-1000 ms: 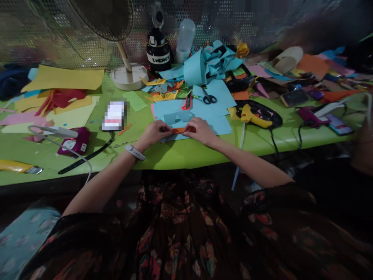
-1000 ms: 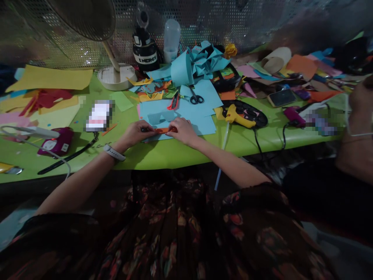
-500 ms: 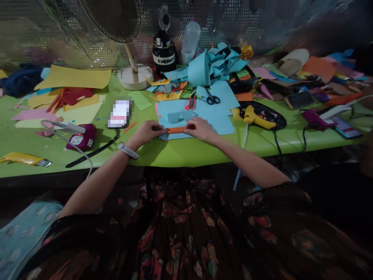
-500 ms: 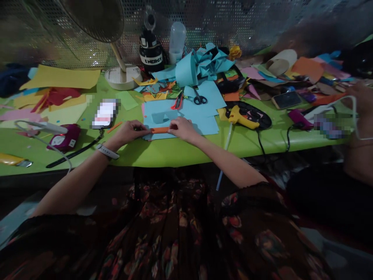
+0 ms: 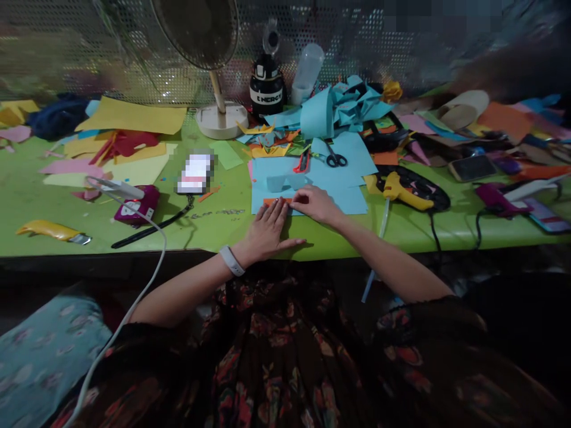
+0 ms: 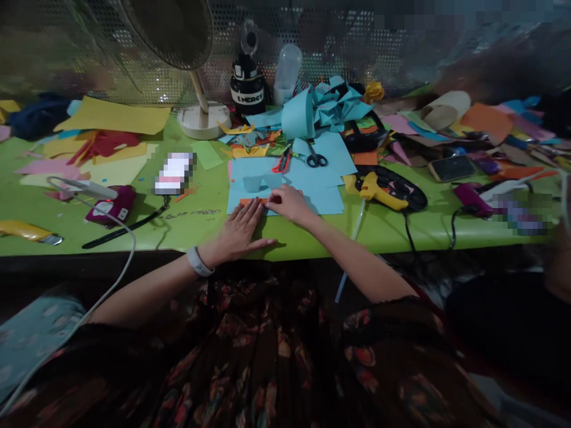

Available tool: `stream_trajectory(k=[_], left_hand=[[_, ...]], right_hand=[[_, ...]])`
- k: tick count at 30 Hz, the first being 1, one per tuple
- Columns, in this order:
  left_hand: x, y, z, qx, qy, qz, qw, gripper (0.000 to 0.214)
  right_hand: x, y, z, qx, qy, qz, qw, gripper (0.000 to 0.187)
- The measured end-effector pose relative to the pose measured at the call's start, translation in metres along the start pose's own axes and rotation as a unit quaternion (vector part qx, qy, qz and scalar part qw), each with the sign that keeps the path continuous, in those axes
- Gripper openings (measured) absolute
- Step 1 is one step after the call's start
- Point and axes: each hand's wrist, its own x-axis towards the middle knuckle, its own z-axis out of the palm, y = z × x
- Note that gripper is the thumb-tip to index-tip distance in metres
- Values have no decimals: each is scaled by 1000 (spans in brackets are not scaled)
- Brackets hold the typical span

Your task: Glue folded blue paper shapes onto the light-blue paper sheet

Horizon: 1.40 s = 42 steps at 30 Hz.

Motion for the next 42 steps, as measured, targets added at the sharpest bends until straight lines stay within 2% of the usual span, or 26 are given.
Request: stream_trajectory(k=[15,25,30,42], left_hand=[[1,13,-3,-3,-11,-26,1000,108],[-2,20,-7,38,-7,-48,998,105],[-3,25,-11,49,-8,-69,996,104],[-6,33,-8,30,3,-116,993,105]], right_hand=[[0,7,5,-2,4,-19,1000,11],[1,7,4,0,-2,-16,1000,11],[2,7,5,-1,-3,-13,1000,15],[1,6,2,13,-3,-12,1000,21]])
